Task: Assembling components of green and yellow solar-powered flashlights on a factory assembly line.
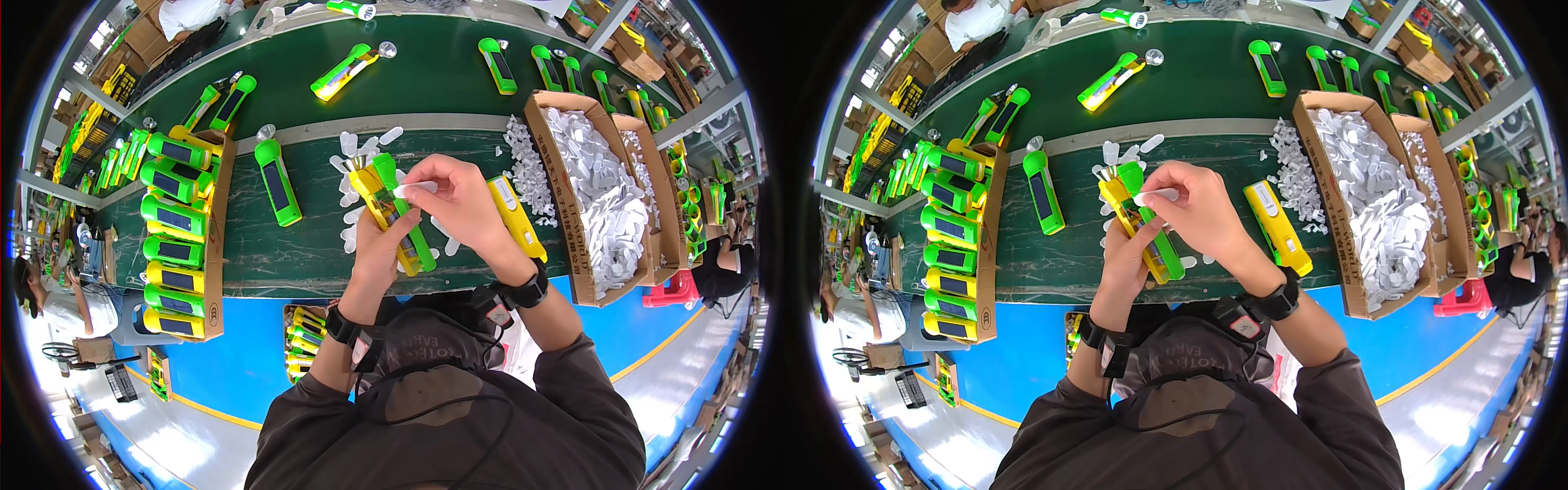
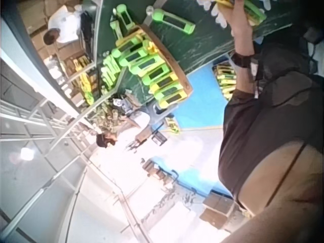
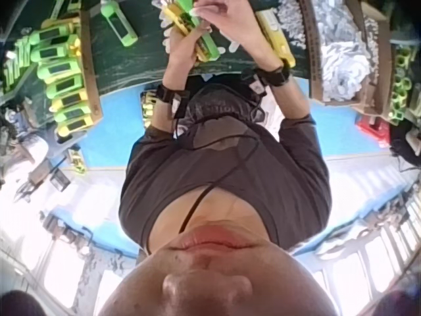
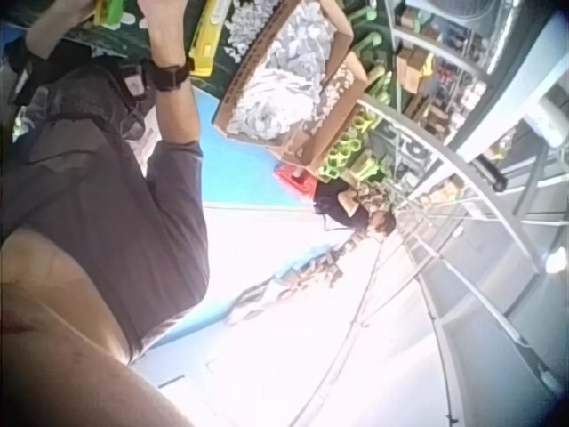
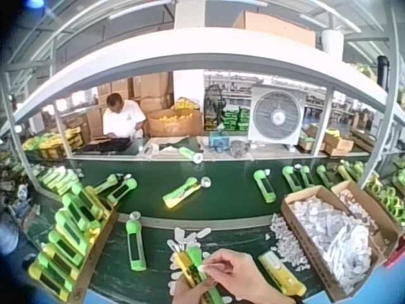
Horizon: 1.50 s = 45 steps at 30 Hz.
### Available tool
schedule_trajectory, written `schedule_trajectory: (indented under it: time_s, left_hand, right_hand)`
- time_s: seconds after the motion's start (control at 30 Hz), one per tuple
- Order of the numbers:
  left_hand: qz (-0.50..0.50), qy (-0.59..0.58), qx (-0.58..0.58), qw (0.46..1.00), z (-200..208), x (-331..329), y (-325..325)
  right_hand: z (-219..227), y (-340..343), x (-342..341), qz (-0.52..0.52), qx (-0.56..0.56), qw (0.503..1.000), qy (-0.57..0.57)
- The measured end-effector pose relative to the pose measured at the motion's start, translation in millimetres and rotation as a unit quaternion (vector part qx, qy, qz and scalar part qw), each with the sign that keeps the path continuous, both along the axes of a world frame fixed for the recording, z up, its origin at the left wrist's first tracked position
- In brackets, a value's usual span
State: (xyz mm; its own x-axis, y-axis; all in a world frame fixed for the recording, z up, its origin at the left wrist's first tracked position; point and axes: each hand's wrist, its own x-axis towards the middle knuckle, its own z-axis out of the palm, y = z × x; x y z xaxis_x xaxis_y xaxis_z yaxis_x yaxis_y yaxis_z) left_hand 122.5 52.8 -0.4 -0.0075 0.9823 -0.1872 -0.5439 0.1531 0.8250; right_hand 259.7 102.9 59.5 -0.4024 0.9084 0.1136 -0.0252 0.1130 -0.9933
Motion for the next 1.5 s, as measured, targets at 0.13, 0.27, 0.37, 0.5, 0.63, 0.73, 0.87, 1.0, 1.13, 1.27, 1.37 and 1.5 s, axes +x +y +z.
schedule_trajectory:
  time_s: [0.13, 0.27, 0.37, 0.5, 0.63, 0.73, 0.87, 1.0, 1.13, 1.27, 1.37, 1.5]
  left_hand:
    - [-0.004, 0.018, 0.005, 1.000, -0.3, -0.6, -0.2]
    - [0.015, 0.041, 0.015, 0.999, 0.3, -1.1, -1.8]
    - [0.050, 0.033, 0.027, 0.998, 5.5, 3.7, -2.9]
    - [0.038, 0.042, 0.053, 0.997, 2.2, 7.2, 1.2]
    - [0.037, 0.094, 0.091, 0.991, -3.5, 7.7, 4.1]
    - [0.056, 0.089, 0.054, 0.993, 3.3, 7.0, 3.4]
    - [0.046, 0.126, 0.072, 0.988, 5.7, 6.9, 2.3]
    - [0.095, 0.060, 0.142, 0.984, -2.7, 10.3, 9.9]
    - [0.059, 0.152, 0.092, 0.982, 11.9, 6.0, 0.8]
    - [0.033, 0.053, 0.077, 0.995, 2.6, -4.7, 0.4]
    - [0.037, 0.000, 0.045, 0.998, 3.1, -11.2, 4.3]
    - [0.034, -0.040, 0.052, 0.997, 4.1, -17.4, 8.6]
  right_hand:
    - [0.8, -7.3, -3.9, -0.075, 0.063, 0.987, -0.128]
    - [-5.6, -5.8, -1.8, -0.184, 0.325, 0.897, -0.236]
    - [0.5, -11.8, -13.9, -0.189, 0.261, 0.929, -0.182]
    - [-8.2, -23.5, -35.9, -0.192, 0.161, 0.955, -0.158]
    - [-13.4, -25.6, -42.2, -0.226, 0.221, 0.926, -0.205]
    - [-14.4, -29.1, -44.3, -0.238, 0.241, 0.916, -0.214]
    - [-15.5, -30.2, -45.9, -0.236, 0.253, 0.911, -0.225]
    - [-17.5, -33.9, -52.1, -0.239, 0.248, 0.921, -0.179]
    - [-22.7, -36.2, -49.8, -0.217, 0.238, 0.927, -0.193]
    - [-18.2, -42.0, -40.2, -0.143, 0.214, 0.955, -0.145]
    - [-13.0, -46.7, -24.2, -0.129, 0.122, 0.979, -0.098]
    - [-22.7, -44.9, -5.1, -0.047, -0.027, 0.998, -0.012]
